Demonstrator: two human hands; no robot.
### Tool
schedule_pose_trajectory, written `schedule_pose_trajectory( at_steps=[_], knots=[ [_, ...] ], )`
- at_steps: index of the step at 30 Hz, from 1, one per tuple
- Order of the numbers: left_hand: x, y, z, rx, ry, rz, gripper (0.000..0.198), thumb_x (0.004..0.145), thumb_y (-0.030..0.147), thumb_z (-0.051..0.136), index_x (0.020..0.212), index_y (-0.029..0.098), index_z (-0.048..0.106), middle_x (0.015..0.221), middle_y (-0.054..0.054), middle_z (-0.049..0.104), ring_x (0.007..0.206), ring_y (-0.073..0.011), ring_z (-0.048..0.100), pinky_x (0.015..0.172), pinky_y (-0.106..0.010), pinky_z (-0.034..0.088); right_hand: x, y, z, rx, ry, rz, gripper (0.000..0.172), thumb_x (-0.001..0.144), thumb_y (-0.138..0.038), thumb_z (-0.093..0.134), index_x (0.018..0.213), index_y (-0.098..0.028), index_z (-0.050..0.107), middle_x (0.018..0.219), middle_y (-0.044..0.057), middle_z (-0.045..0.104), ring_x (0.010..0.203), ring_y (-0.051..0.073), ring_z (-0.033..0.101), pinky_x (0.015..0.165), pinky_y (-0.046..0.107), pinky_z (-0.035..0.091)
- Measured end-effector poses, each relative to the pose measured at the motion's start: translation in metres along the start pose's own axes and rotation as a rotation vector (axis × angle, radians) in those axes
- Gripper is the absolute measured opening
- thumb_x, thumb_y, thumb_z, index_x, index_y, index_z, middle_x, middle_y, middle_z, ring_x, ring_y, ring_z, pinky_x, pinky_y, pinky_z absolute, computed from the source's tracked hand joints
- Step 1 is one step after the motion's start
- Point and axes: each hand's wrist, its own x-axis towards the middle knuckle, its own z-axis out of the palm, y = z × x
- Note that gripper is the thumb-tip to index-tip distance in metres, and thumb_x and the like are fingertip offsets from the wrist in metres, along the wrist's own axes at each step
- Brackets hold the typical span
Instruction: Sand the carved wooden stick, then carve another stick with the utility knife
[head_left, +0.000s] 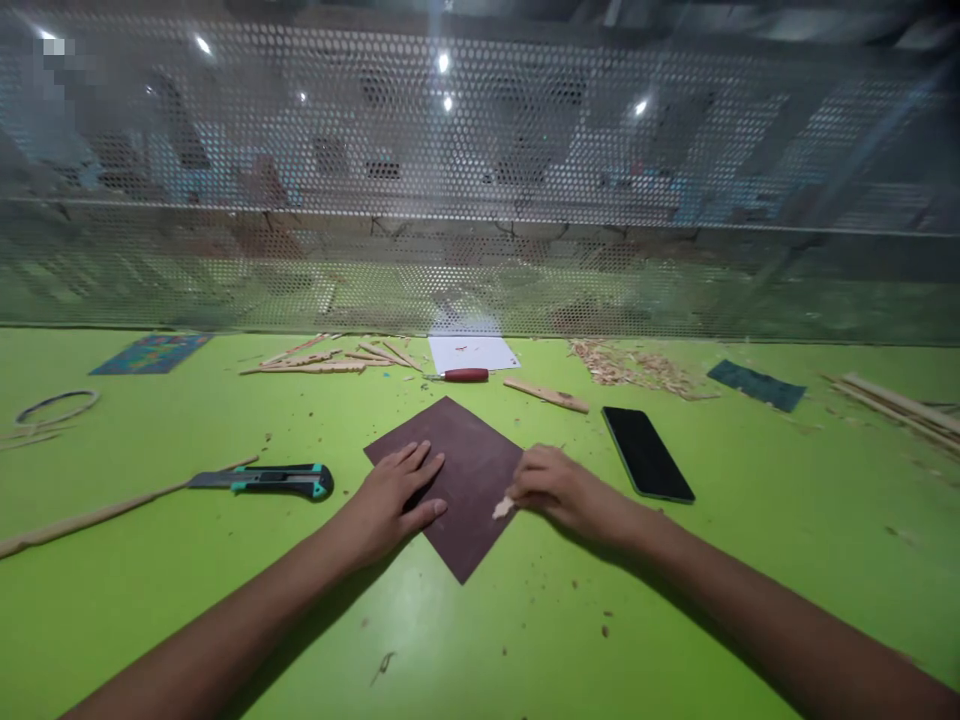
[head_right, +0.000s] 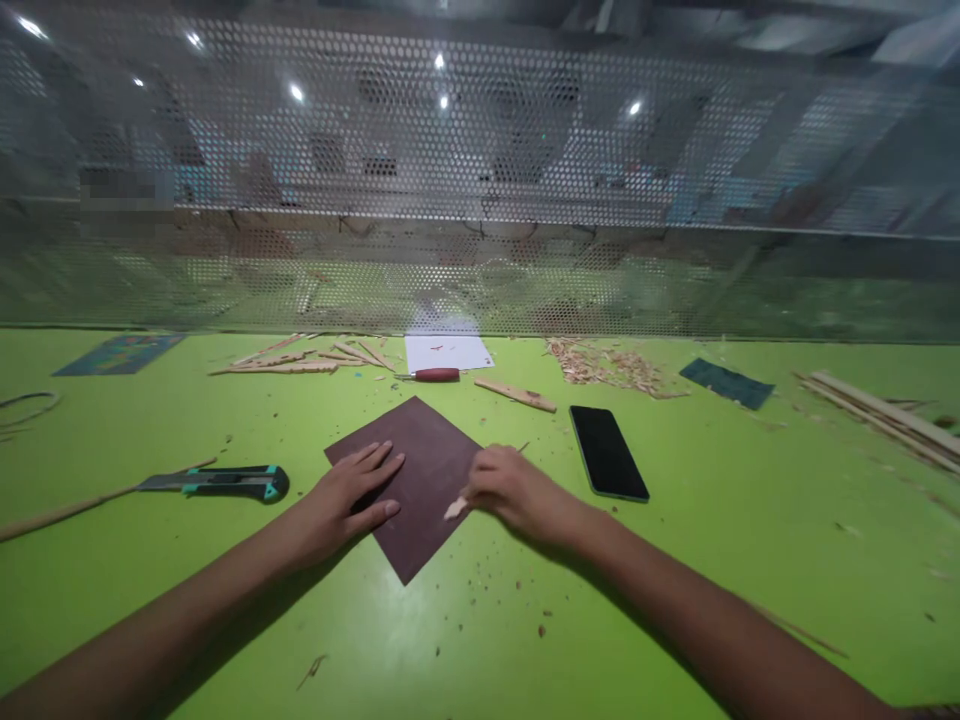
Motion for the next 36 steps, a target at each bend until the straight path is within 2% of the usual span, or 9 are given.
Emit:
schedule_pose_trajectory(
  at_steps=[3, 8, 10, 12, 17, 22, 27, 33, 36],
  knots=[
    [0.000, -0.005, 0.004, -0.007, 0.011, 0.014, 0.072, 0.101, 0.064, 0.046, 0.160, 0.024, 0.040, 0.170, -0.012, 0.025, 0.158, -0.0353, 0.024, 0.127, -0.057, 0.024, 0.001, -0.004, 0.004, 0.024, -0.080, -0.076, 0.009, 0.096, -0.032, 0.074, 0.094, -0.025, 0.079, 0.094, 0.003, 0.069, 0.092, 0.020, 0.058, 0.081, 0.033, 0.044],
    [-0.001, -0.015, 0.012, -0.013, 0.032, 0.021, 0.074, 0.101, 0.067, 0.044, 0.162, 0.026, 0.037, 0.171, -0.011, 0.024, 0.158, -0.0367, 0.023, 0.126, -0.059, 0.025, 0.002, -0.004, -0.002, -0.032, 0.015, 0.008, 0.021, 0.103, -0.029, 0.063, 0.091, -0.018, 0.077, 0.095, 0.009, 0.068, 0.093, 0.023, 0.056, 0.079, 0.036, 0.043],
    [-0.001, -0.017, 0.012, -0.011, 0.028, 0.023, 0.073, 0.101, 0.067, 0.044, 0.162, 0.026, 0.038, 0.171, -0.011, 0.024, 0.158, -0.0366, 0.023, 0.126, -0.059, 0.024, 0.000, -0.007, 0.000, -0.032, -0.009, -0.015, 0.019, 0.102, -0.027, 0.065, 0.090, -0.020, 0.078, 0.094, 0.006, 0.068, 0.091, 0.021, 0.056, 0.077, 0.034, 0.042],
    [-0.001, -0.016, 0.011, -0.010, 0.021, 0.024, 0.073, 0.101, 0.067, 0.045, 0.161, 0.026, 0.038, 0.171, -0.011, 0.024, 0.158, -0.0363, 0.023, 0.127, -0.059, 0.024, -0.001, -0.010, 0.003, -0.017, -0.072, -0.083, 0.009, 0.094, -0.031, 0.076, 0.087, -0.026, 0.078, 0.089, 0.001, 0.069, 0.090, 0.019, 0.058, 0.079, 0.032, 0.042],
    [-0.001, -0.013, 0.008, -0.013, 0.013, 0.017, 0.074, 0.100, 0.068, 0.044, 0.161, 0.026, 0.038, 0.171, -0.012, 0.024, 0.158, -0.0375, 0.024, 0.126, -0.060, 0.026, -0.001, -0.005, 0.000, -0.066, 0.030, 0.009, 0.022, 0.103, -0.030, 0.063, 0.091, -0.020, 0.079, 0.092, 0.008, 0.068, 0.091, 0.024, 0.056, 0.077, 0.037, 0.041],
    [-0.001, -0.015, 0.010, -0.022, 0.020, 0.016, 0.074, 0.100, 0.068, 0.044, 0.161, 0.027, 0.038, 0.171, -0.011, 0.024, 0.159, -0.0365, 0.023, 0.126, -0.059, 0.025, 0.002, -0.004, 0.002, -0.041, -0.053, -0.075, 0.012, 0.098, -0.034, 0.072, 0.095, -0.027, 0.080, 0.094, 0.003, 0.069, 0.093, 0.021, 0.057, 0.080, 0.035, 0.042],
    [-0.001, -0.018, 0.012, -0.029, 0.026, 0.009, 0.074, 0.100, 0.068, 0.045, 0.162, 0.028, 0.037, 0.172, -0.010, 0.023, 0.159, -0.0357, 0.023, 0.126, -0.057, 0.025, -0.001, 0.011, -0.007, -0.092, 0.053, 0.048, 0.027, 0.106, -0.033, 0.057, 0.099, -0.018, 0.078, 0.096, 0.010, 0.067, 0.092, 0.025, 0.054, 0.080, 0.039, 0.042],
    [0.000, -0.019, 0.012, -0.037, 0.012, 0.004, 0.075, 0.099, 0.070, 0.045, 0.161, 0.029, 0.038, 0.172, -0.009, 0.023, 0.159, -0.0354, 0.022, 0.126, -0.058, 0.024, -0.001, 0.003, -0.001, -0.065, -0.017, -0.027, 0.015, 0.098, -0.039, 0.071, 0.094, -0.028, 0.080, 0.096, 0.003, 0.069, 0.095, 0.022, 0.057, 0.082, 0.036, 0.042],
    [0.000, -0.017, 0.009, -0.042, 0.003, 0.000, 0.074, 0.099, 0.068, 0.046, 0.162, 0.028, 0.037, 0.172, -0.010, 0.022, 0.159, -0.0364, 0.022, 0.126, -0.059, 0.024, -0.002, 0.014, -0.016, -0.100, 0.070, 0.052, 0.029, 0.104, -0.039, 0.059, 0.094, -0.022, 0.080, 0.088, 0.008, 0.066, 0.087, 0.025, 0.055, 0.076, 0.038, 0.042]
  ],
)
